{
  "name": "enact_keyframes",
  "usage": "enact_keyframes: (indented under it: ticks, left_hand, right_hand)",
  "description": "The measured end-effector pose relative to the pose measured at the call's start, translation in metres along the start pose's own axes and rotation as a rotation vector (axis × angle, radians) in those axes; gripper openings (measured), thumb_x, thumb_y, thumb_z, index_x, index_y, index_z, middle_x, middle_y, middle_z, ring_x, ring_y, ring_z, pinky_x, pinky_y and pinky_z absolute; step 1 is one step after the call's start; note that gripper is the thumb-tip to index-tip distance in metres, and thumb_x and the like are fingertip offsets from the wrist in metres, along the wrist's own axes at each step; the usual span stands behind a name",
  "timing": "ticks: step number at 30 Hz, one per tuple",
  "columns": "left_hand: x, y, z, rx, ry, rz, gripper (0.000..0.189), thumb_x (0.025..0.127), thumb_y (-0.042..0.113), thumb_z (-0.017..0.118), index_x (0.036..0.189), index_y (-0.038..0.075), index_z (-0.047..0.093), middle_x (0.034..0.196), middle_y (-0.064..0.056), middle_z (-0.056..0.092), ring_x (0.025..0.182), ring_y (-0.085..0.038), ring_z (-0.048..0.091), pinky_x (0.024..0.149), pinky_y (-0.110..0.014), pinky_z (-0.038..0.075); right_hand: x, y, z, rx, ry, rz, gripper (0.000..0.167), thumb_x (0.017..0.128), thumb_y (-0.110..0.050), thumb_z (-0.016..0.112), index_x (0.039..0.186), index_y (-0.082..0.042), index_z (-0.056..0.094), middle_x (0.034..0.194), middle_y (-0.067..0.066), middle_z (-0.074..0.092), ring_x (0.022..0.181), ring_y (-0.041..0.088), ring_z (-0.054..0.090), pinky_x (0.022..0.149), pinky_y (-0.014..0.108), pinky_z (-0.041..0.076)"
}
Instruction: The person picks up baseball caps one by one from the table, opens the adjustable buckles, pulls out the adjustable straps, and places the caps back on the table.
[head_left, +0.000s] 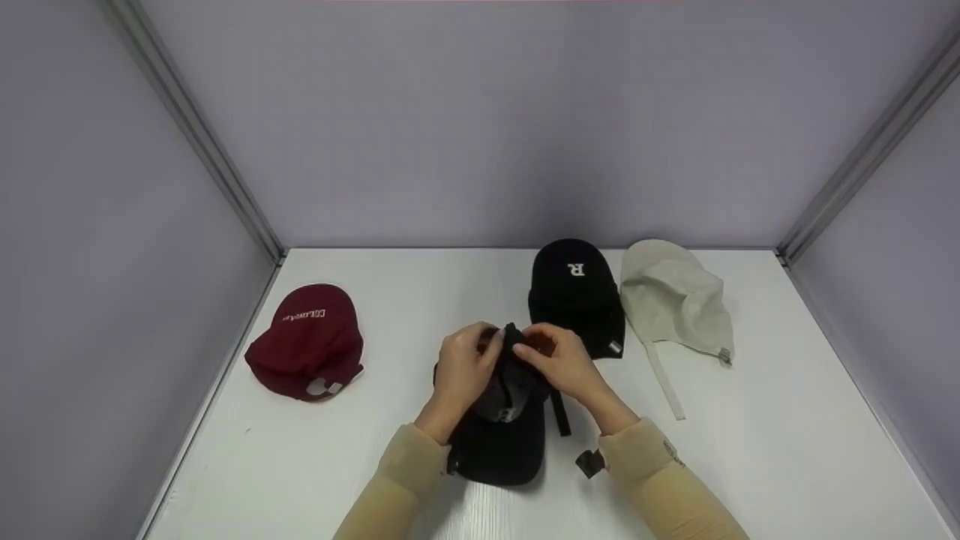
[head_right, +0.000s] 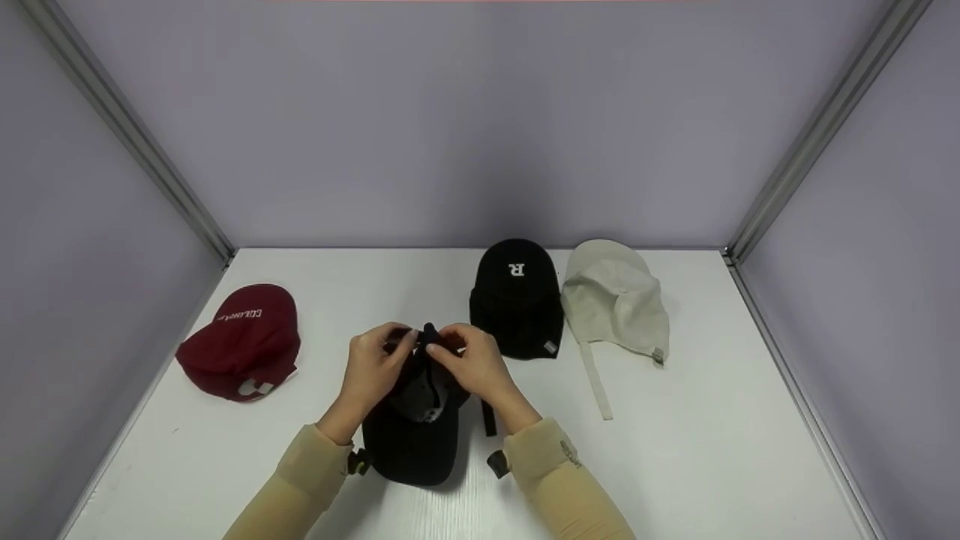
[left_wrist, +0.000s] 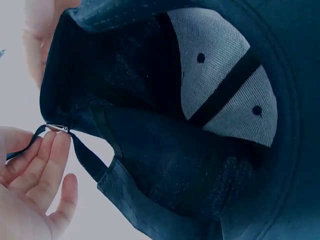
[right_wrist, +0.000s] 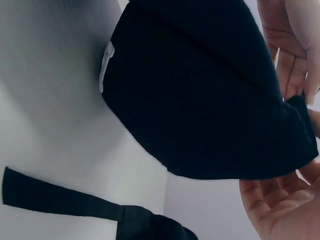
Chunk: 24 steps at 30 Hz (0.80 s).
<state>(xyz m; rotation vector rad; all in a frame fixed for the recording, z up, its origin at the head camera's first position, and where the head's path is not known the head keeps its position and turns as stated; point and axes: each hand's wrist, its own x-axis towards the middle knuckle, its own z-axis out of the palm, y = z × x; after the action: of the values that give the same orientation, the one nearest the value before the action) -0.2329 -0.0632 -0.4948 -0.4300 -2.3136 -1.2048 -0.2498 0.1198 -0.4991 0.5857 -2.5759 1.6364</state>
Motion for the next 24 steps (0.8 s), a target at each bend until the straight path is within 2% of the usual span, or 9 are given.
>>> enact_keyframes:
  ticks: [3, 8, 13, 20, 24]
  left_hand:
    - [-0.0014, 0.0016, 0.0006, 0.002, 0.004, 0.004, 0.011, 0.096, 0.013, 0.064, 0.091, 0.006, 0.071, 0.083, -0.003, 0.07, 0.073, -0.011, 0.067, 0.065, -0.025, 0.055]
    - [-0.0035, 0.0009, 0.0012, -0.006, 0.008, 0.031, 0.014, 0.097, 0.015, 0.064, 0.092, 0.005, 0.071, 0.084, -0.003, 0.071, 0.074, -0.01, 0.067, 0.065, -0.024, 0.054]
    - [-0.0057, -0.0002, 0.0003, 0.0, -0.001, 0.04, 0.015, 0.098, 0.018, 0.063, 0.094, 0.005, 0.071, 0.087, -0.003, 0.071, 0.076, -0.011, 0.067, 0.067, -0.025, 0.055]
    - [-0.0078, -0.0009, -0.0024, 0.021, 0.0, 0.019, 0.014, 0.098, 0.018, 0.063, 0.094, 0.006, 0.068, 0.09, -0.003, 0.069, 0.08, -0.013, 0.067, 0.069, -0.029, 0.055]
    - [-0.0083, -0.001, -0.0035, 0.056, 0.004, 0.011, 0.013, 0.098, 0.018, 0.063, 0.094, 0.006, 0.068, 0.09, -0.003, 0.069, 0.078, -0.013, 0.066, 0.068, -0.03, 0.054]
  right_hand:
    - [0.0017, -0.0025, 0.0019, -0.04, 0.017, -0.023, 0.026, 0.088, -0.021, 0.076, 0.107, -0.005, 0.069, 0.099, 0.005, 0.068, 0.082, 0.016, 0.064, 0.074, 0.035, 0.053]
    - [0.0034, -0.0023, 0.0045, -0.091, 0.051, -0.102, 0.016, 0.087, -0.019, 0.077, 0.098, -0.01, 0.07, 0.093, 0.0, 0.067, 0.08, 0.013, 0.064, 0.072, 0.035, 0.054]
    - [0.0042, 0.0019, 0.0054, -0.091, 0.061, -0.153, 0.008, 0.089, -0.018, 0.074, 0.091, -0.012, 0.07, 0.087, -0.003, 0.065, 0.075, 0.013, 0.059, 0.069, 0.035, 0.051]
    - [0.0034, 0.0059, 0.0024, -0.02, 0.008, -0.145, 0.008, 0.091, -0.016, 0.072, 0.095, -0.01, 0.071, 0.091, 0.0, 0.068, 0.076, 0.017, 0.059, 0.07, 0.034, 0.05]
    - [0.0014, 0.0012, 0.0011, -0.005, -0.004, -0.143, 0.009, 0.091, -0.009, 0.07, 0.097, -0.003, 0.07, 0.094, 0.008, 0.069, 0.078, 0.025, 0.06, 0.071, 0.029, 0.049]
